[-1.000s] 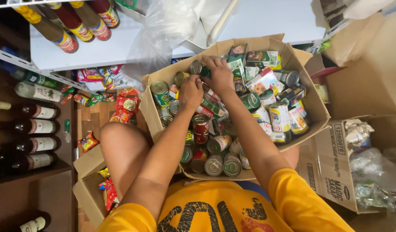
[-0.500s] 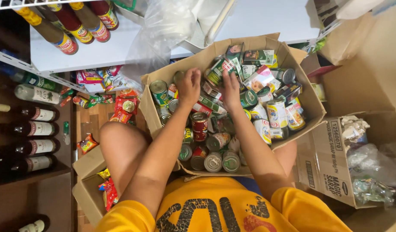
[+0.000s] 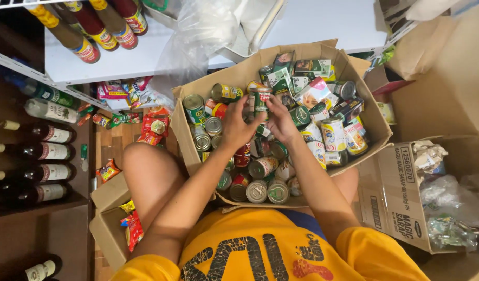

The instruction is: Organizing and stocking various canned goods from a cardboard box onto a wire shelf.

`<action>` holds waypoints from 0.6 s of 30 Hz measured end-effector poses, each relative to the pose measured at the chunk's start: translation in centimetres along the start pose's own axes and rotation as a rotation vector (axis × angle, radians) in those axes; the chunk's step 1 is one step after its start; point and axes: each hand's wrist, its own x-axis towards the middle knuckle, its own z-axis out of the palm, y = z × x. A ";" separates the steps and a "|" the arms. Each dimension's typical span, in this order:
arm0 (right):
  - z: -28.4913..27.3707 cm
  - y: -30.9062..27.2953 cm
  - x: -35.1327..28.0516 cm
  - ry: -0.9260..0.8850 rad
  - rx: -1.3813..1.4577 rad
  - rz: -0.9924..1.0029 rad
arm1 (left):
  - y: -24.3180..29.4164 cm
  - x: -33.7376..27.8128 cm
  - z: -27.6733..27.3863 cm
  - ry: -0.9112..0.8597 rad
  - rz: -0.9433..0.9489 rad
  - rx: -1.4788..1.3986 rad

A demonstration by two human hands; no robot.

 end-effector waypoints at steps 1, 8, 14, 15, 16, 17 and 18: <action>-0.3 0.2 0.1 -0.004 -0.001 0.000 | 0.1 -0.1 0.0 0.004 0.002 0.001; -1.1 0.2 -0.3 -0.038 0.098 -0.010 | -2.5 1.1 0.4 0.025 0.029 0.086; -2.2 1.0 0.1 -0.023 -0.084 0.000 | -3.6 2.1 0.2 0.028 -0.187 -0.239; -2.4 1.3 0.1 -0.015 -0.129 -0.001 | -3.8 2.1 0.3 0.004 -0.288 -0.358; -1.9 1.3 0.1 -0.018 -0.130 -0.001 | -3.0 2.2 -0.3 0.008 -0.286 -0.359; -1.4 1.2 0.0 -0.019 -0.165 0.001 | -2.2 2.3 -0.9 -0.065 -0.381 -0.534; -1.0 1.1 0.0 -0.018 -0.199 0.000 | -1.4 2.5 -1.5 -0.143 -0.474 -0.709</action>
